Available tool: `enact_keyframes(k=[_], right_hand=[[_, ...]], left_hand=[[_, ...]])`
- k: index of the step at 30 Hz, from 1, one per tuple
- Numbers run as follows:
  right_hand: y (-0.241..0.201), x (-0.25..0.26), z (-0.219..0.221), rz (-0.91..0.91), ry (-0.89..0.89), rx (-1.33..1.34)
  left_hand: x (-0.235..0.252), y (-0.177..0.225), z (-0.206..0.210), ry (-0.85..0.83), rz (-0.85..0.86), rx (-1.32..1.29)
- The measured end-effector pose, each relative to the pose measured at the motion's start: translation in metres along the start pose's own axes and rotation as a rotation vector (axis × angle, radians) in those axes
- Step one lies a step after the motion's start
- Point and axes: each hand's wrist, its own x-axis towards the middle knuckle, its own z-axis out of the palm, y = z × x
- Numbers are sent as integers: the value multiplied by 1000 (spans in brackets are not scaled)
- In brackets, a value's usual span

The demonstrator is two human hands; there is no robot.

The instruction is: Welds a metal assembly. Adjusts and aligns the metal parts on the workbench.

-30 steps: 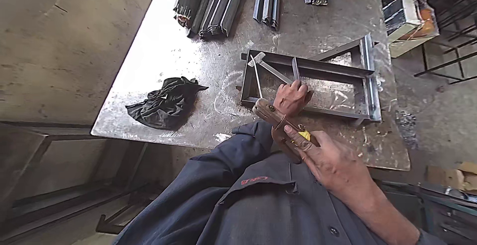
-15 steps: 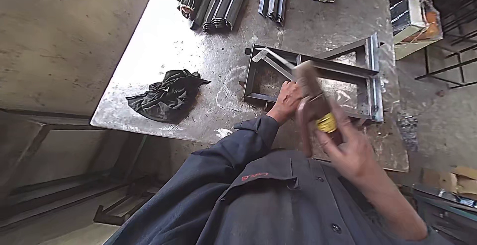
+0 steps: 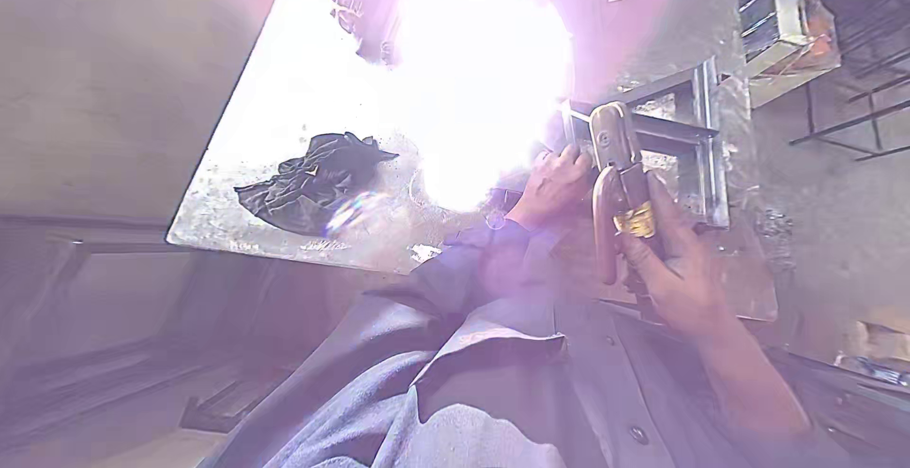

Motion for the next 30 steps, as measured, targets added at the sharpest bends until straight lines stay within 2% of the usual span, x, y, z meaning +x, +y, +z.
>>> enact_keyframes(k=[4, 8, 10, 12, 14, 16, 18, 21, 23, 26, 30], right_hand=[[-6, -4, 8, -109, 0, -206], [-9, -8, 13, -173, 1, -273], [-9, -10, 15, -208, -1, -314], [-10, -11, 16, -232, -4, -371], [-11, -11, 18, -249, 4, -412], [-10, -9, 19, -256, 10, -408], [-10, -6, 19, -256, 10, -392], [-10, -6, 18, -250, -2, -383], [-9, -7, 18, -242, -4, -384], [-10, -8, 17, -239, 1, -393], [-12, -9, 16, -233, 0, -408]], left_hand=[[-6, -6, 9, -16, 2, -58], [-9, -9, 12, -26, -74, -162], [-13, -3, 0, 9, -198, -429], [-13, 0, 1, 141, -262, -699], [-15, -2, 8, 154, -241, -778], [-22, -1, 3, 75, -258, -783], [-17, 1, 0, 157, -275, -848], [-17, 2, -2, 228, -319, -1201], [-15, 2, -1, 271, -295, -1329], [-13, 3, -1, 252, -320, -1323], [-17, -7, 13, 145, -294, -1221]])
